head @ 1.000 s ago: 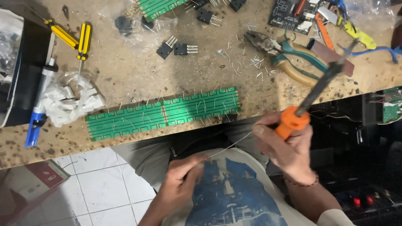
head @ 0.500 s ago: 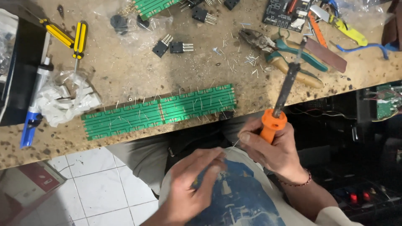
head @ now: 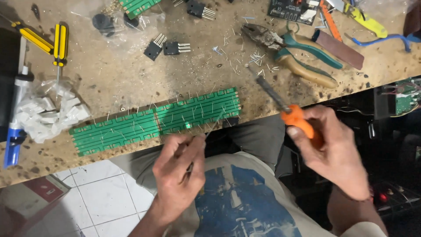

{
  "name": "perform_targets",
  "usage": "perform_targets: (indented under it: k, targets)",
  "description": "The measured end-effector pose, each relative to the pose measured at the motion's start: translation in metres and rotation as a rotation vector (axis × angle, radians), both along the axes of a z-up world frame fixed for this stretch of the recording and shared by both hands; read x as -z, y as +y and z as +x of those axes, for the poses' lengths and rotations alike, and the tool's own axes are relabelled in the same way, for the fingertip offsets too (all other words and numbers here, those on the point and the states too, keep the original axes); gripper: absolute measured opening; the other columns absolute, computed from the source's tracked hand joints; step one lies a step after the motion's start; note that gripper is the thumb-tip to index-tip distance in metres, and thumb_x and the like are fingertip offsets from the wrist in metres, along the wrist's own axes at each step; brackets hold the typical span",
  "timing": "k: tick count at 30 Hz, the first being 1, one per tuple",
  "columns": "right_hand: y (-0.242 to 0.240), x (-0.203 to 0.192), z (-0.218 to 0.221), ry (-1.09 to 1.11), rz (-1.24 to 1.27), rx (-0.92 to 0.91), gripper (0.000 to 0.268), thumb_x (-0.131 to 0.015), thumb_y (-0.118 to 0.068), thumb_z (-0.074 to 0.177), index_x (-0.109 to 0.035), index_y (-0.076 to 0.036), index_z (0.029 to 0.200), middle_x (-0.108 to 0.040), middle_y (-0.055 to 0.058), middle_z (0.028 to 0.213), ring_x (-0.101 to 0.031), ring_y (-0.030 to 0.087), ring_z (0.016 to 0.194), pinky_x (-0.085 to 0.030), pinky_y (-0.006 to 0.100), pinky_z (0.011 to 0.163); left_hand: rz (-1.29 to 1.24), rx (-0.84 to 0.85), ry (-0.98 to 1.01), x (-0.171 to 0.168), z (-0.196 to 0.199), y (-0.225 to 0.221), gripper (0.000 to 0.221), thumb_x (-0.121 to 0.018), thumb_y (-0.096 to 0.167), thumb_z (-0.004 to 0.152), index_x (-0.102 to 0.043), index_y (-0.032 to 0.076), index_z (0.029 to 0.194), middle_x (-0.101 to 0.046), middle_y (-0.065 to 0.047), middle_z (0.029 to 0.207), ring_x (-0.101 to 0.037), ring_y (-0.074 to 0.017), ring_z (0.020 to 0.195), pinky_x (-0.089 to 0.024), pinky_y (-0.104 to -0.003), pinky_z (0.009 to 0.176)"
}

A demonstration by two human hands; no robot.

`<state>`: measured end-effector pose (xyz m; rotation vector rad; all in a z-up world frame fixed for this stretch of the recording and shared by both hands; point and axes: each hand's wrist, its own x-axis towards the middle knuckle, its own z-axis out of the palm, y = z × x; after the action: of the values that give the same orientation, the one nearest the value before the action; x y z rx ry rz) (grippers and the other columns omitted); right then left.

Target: Soldering electronic components onto a printed circuit board using a soldering iron at a repair bench.

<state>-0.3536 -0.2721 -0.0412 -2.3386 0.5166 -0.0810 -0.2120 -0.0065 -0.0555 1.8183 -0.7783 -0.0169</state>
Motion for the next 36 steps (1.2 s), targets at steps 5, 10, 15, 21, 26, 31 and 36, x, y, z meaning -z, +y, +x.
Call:
perform_targets:
  k: [5, 10, 15, 21, 26, 31, 36]
  targets:
    - [-0.005, -0.031, 0.004, -0.087, -0.236, -0.119, 0.024, -0.068, -0.006, 0.1, -0.069, 0.01, 0.117, -0.067, 0.022, 0.105, -0.058, 0.025, 0.068, -0.049, 0.032, 0.059, 0.06, 0.03, -0.027, -0.001, 0.017, -0.007, 0.018, -0.066, -0.014, 0.094, -0.072, -0.008, 0.11, -0.055, -0.017, 0.099, -0.044, -0.0123, 0.053, -0.033, -0.027, 0.046]
    - [-0.01, -0.024, 0.002, -0.086, -0.38, -0.18, 0.029, -0.071, -0.01, 0.099, -0.075, 0.008, 0.121, -0.069, 0.02, 0.103, -0.066, 0.028, 0.073, -0.051, 0.036, 0.059, 0.137, 0.063, -0.072, 0.004, 0.025, -0.019, 0.014, -0.067, -0.011, 0.095, -0.071, -0.007, 0.108, -0.056, -0.015, 0.097, -0.052, -0.0141, 0.056, -0.041, -0.024, 0.043]
    - [-0.009, -0.028, 0.005, -0.061, -0.467, -0.232, 0.032, -0.071, -0.015, 0.101, -0.077, 0.002, 0.127, -0.07, 0.014, 0.096, -0.062, 0.024, 0.067, -0.047, 0.036, 0.053, 0.164, 0.05, -0.099, 0.009, 0.028, -0.024, 0.013, -0.067, -0.01, 0.095, -0.071, -0.005, 0.107, -0.055, -0.013, 0.096, -0.047, -0.0127, 0.054, -0.037, -0.024, 0.043]
    - [-0.009, -0.029, 0.002, -0.012, -0.672, -0.242, 0.03, -0.075, -0.024, 0.102, -0.081, -0.003, 0.123, -0.069, 0.009, 0.099, -0.064, 0.026, 0.066, -0.047, 0.036, 0.053, 0.198, 0.058, -0.116, 0.012, 0.03, -0.024, 0.019, -0.066, -0.009, 0.093, -0.071, -0.003, 0.111, -0.056, -0.013, 0.101, -0.042, -0.0135, 0.053, -0.035, -0.026, 0.042]
    - [-0.009, -0.028, 0.005, -0.04, -0.653, -0.205, 0.029, -0.078, -0.021, 0.102, -0.082, -0.002, 0.124, -0.067, 0.008, 0.095, -0.065, 0.024, 0.071, -0.045, 0.035, 0.056, 0.183, 0.05, -0.107, 0.011, 0.031, -0.025, 0.017, -0.065, -0.011, 0.094, -0.071, -0.002, 0.108, -0.056, -0.011, 0.098, -0.042, -0.0127, 0.052, -0.036, -0.025, 0.043]
    - [-0.009, -0.029, 0.002, -0.018, -0.718, -0.231, 0.029, -0.075, -0.026, 0.103, -0.082, -0.006, 0.124, -0.067, 0.006, 0.096, -0.065, 0.024, 0.069, -0.045, 0.035, 0.054, 0.184, 0.072, -0.09, 0.015, 0.031, -0.023, 0.018, -0.065, -0.008, 0.095, -0.071, -0.003, 0.111, -0.057, -0.012, 0.101, -0.042, -0.0122, 0.052, -0.035, -0.025, 0.042]
    - [-0.006, -0.032, 0.005, -0.007, -0.77, -0.246, 0.028, -0.075, -0.029, 0.104, -0.082, -0.01, 0.124, -0.067, 0.004, 0.096, -0.063, 0.024, 0.064, -0.044, 0.034, 0.052, 0.195, 0.064, -0.105, 0.018, 0.032, -0.023, 0.018, -0.066, -0.006, 0.095, -0.071, -0.001, 0.112, -0.058, -0.013, 0.103, -0.041, -0.015, 0.054, -0.033, -0.03, 0.044]
